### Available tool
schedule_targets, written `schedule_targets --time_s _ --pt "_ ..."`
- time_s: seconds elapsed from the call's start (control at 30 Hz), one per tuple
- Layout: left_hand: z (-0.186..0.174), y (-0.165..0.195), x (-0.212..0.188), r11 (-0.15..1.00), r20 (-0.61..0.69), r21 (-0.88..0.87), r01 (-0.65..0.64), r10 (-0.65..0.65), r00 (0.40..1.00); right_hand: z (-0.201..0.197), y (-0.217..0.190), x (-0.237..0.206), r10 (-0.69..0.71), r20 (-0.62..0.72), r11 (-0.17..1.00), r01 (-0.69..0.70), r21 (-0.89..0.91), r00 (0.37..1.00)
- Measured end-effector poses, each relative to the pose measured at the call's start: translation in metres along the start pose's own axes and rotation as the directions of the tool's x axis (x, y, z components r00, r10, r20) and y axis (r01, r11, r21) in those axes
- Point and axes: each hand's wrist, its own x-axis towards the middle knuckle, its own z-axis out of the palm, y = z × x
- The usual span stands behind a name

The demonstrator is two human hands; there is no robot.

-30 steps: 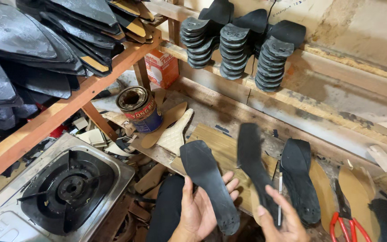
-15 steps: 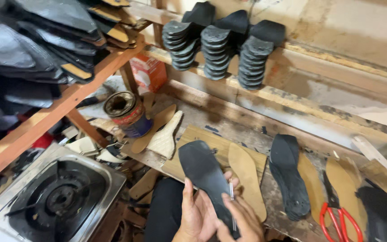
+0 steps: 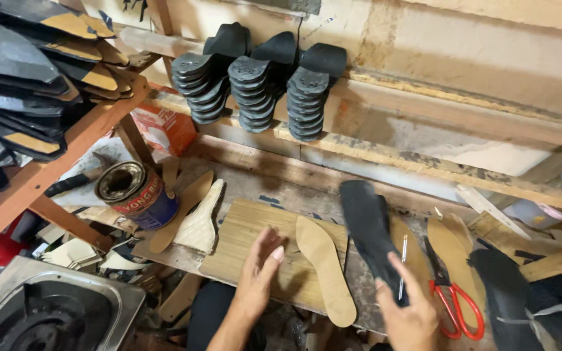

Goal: The person cuts a black rubber insole with red-handled scissors, then uses a small metal tool to scrape and trim the edges of the insole against a tan cardboard template. The person stacks the finished insoles on the bench.

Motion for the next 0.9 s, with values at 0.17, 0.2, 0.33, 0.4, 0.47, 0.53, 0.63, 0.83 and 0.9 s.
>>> schedule_targets --time_s 0.17,0.2,0.33,0.4,0.47,0.53,0.63,0.83,0.9 --pt "0.0 0.006 0.014 0.947 -0.062 0.322 -0.024 0.046 0.997 -0.003 0.022 0.019 -0.024 0.032 0.985 0.029 -0.171 0.999" --pt "0.001 0.007 0.012 0.934 -0.056 0.355 -0.047 0.071 0.996 -0.001 0.027 0.022 -0.032 0.078 0.983 0.045 -0.18 0.996" --pt "0.001 0.01 0.002 0.811 -0.022 0.575 -0.109 0.148 0.989 -0.003 0.056 0.028 0.389 0.175 0.921 -0.384 -0.065 0.904" --pt "0.002 0.011 0.003 0.84 -0.01 0.528 -0.123 0.152 0.988 0.003 0.076 0.046 0.417 0.204 0.881 -0.449 0.149 0.886" --pt "0.002 0.012 0.003 0.855 -0.005 0.503 -0.123 0.144 0.99 0.006 0.092 0.055 0.523 0.32 0.761 -0.602 0.242 0.79" --pt "0.002 0.012 0.004 0.857 0.0 0.502 -0.116 0.135 0.991 0.012 0.102 0.067 0.656 0.501 0.557 -0.81 0.185 0.565" --pt "0.002 0.012 0.005 0.849 -0.013 0.515 -0.118 0.145 0.989 0.018 0.101 0.075 0.616 0.601 0.481 -0.848 0.225 0.509" --pt "0.002 0.016 0.002 0.813 0.001 0.563 -0.148 0.179 0.984 0.024 0.075 0.08 0.637 0.638 0.401 -0.893 0.206 0.433" --pt "0.002 0.015 0.001 0.807 0.022 0.556 -0.201 0.228 0.973 0.024 0.07 0.081 0.628 0.647 0.4 -0.892 0.209 0.433"
